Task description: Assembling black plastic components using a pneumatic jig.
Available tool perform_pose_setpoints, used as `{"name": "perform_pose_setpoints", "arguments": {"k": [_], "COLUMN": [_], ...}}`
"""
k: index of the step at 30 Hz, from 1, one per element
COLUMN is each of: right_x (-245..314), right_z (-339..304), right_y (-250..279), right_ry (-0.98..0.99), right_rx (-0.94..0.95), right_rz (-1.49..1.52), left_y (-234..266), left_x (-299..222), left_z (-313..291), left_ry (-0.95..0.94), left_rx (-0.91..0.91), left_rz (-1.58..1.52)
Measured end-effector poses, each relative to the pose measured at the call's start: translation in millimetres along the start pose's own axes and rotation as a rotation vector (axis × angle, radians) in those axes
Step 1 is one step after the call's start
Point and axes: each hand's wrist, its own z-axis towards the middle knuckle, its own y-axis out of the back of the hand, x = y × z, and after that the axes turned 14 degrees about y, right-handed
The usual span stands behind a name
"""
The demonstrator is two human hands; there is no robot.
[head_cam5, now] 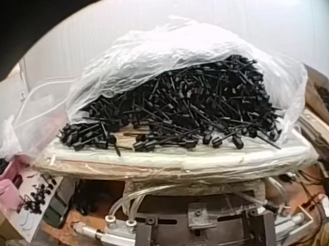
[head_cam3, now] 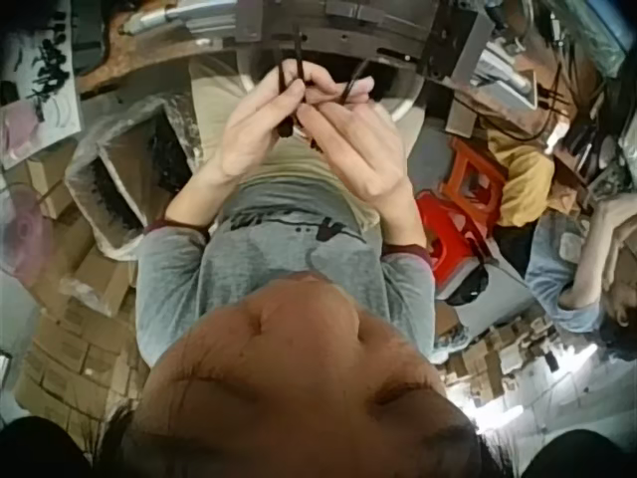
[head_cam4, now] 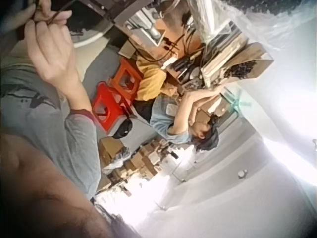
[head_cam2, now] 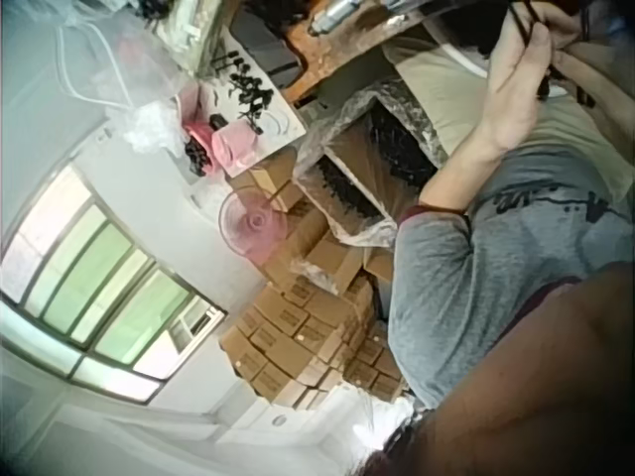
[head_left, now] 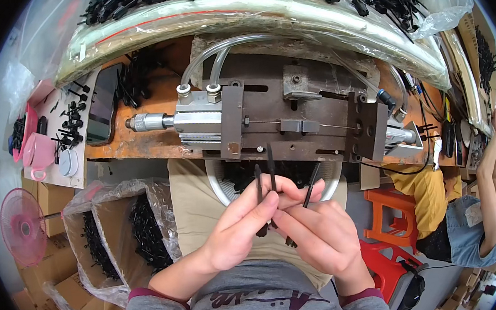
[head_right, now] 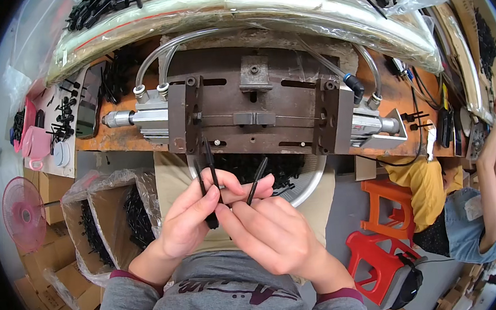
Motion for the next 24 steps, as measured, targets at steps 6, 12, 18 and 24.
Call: {"name": "perform_pose_setpoints", "arguments": {"k": [6,12,18,24], "right_x": [-6.4,-25.8,-26.6,-28.7], "right_z": [-5.6,-3.7,8.2,13.1], "right_y": [8.1,-1.7,-6.4,-3.5], "right_ry": [-0.114,-0.143,-0.158,-0.137], "right_rx": [-0.016,0.134,0.217,0.281], "right_rz": [-0.147,-0.231,-0.297,-0.316], "left_y": [-2.0,2.8,3.6,2.9], "left_x": [5.9,0.4,0.1,-11.0], "left_z": [6.2,-6.4,-9.2,-13.2], "left_ry": [-0.229,-0.259,-0.280,-0.020], "left_rx": [-0.293,-0.298,-0.264,-0.129], "left_rz": [0.404,0.460,0.444,0.058]}}
